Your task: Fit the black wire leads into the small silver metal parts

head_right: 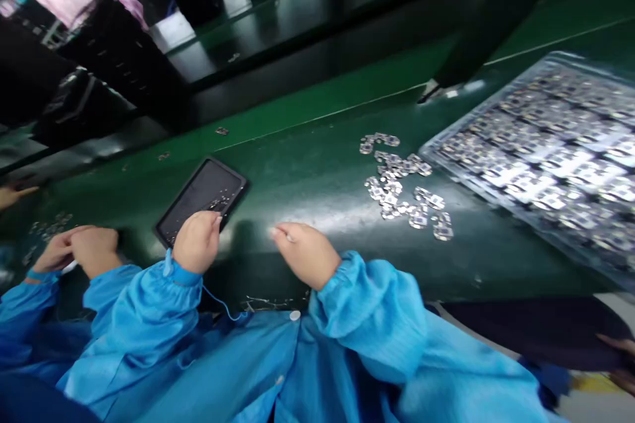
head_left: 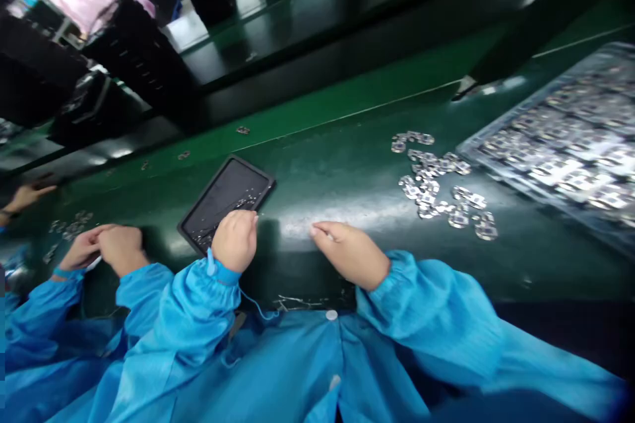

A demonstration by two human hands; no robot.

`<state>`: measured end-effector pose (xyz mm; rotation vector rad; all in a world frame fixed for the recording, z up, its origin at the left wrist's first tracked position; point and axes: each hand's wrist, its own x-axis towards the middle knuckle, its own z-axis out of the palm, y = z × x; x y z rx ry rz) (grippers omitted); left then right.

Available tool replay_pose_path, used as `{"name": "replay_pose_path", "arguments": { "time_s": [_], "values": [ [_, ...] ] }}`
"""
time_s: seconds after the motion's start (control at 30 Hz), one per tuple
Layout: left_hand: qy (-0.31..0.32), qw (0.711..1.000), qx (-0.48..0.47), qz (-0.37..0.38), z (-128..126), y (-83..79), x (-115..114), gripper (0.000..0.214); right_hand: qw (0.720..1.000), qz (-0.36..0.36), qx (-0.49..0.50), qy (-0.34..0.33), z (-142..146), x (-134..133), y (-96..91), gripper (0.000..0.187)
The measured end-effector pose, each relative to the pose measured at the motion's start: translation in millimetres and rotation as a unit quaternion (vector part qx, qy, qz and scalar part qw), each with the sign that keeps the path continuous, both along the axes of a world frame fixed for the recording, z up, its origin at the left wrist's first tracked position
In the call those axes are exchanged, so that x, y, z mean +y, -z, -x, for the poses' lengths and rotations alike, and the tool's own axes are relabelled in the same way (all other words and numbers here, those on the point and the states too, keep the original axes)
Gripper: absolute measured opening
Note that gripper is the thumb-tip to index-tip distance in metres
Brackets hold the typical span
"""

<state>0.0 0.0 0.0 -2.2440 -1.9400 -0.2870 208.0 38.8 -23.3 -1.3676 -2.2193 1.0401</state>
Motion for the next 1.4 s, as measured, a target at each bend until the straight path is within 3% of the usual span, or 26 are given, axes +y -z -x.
{"name": "replay_pose_path", "arguments": {
  "time_s": [0.1, 0.2, 0.4, 0.53, 0.6, 0.7, 0.77, 1.07, 1.27, 1.4],
  "values": [
    [0.086, 0.996, 0.002, 0.002, -26, -7.0, -5, 0.020, 0.996, 0.025, 0.079, -0.033, 6, -2, -15.8, 0.026],
    [0.139, 0.990, 0.002, 0.024, -46, -2.6, -12, 0.021, 0.991, 0.055, 0.091, -0.083, 4, -7, -19.7, 0.026],
    [0.141, 0.987, -0.029, 0.066, -69, 23.9, -27, 0.019, 0.982, 0.158, 0.065, -0.076, -22, -17, -2.7, 0.028],
    [0.132, 0.986, -0.054, 0.088, -77, 29.5, -29, 0.019, 0.973, 0.214, 0.048, -0.067, -30, -19, 4.6, 0.027],
    [0.130, 0.985, -0.069, 0.087, -81, 29.6, -29, 0.019, 0.956, 0.288, 0.051, -0.014, -30, -18, 6.8, 0.025],
    [0.115, 0.987, -0.096, 0.061, -85, 32.2, -27, 0.018, 0.894, 0.431, 0.084, 0.086, -27, -17, 10.8, 0.022],
    [0.098, 0.988, -0.112, 0.039, -87, 35.7, -25, 0.017, 0.866, 0.474, 0.103, 0.120, -25, -15, 13.1, 0.021],
    [0.073, 0.985, -0.150, 0.031, -89, 40.9, -24, 0.014, 0.871, 0.468, 0.096, 0.109, -29, -10, 15.5, 0.022],
    [0.014, 0.994, -0.105, -0.020, -93, 60.1, -21, 0.012, 0.839, 0.403, 0.238, 0.279, -21, 0, 26.3, 0.028],
    [0.005, 0.998, -0.064, -0.026, -96, 67.9, -18, 0.009, 0.862, 0.306, 0.257, 0.312, -17, 5, 31.7, 0.041]
  ]
}}
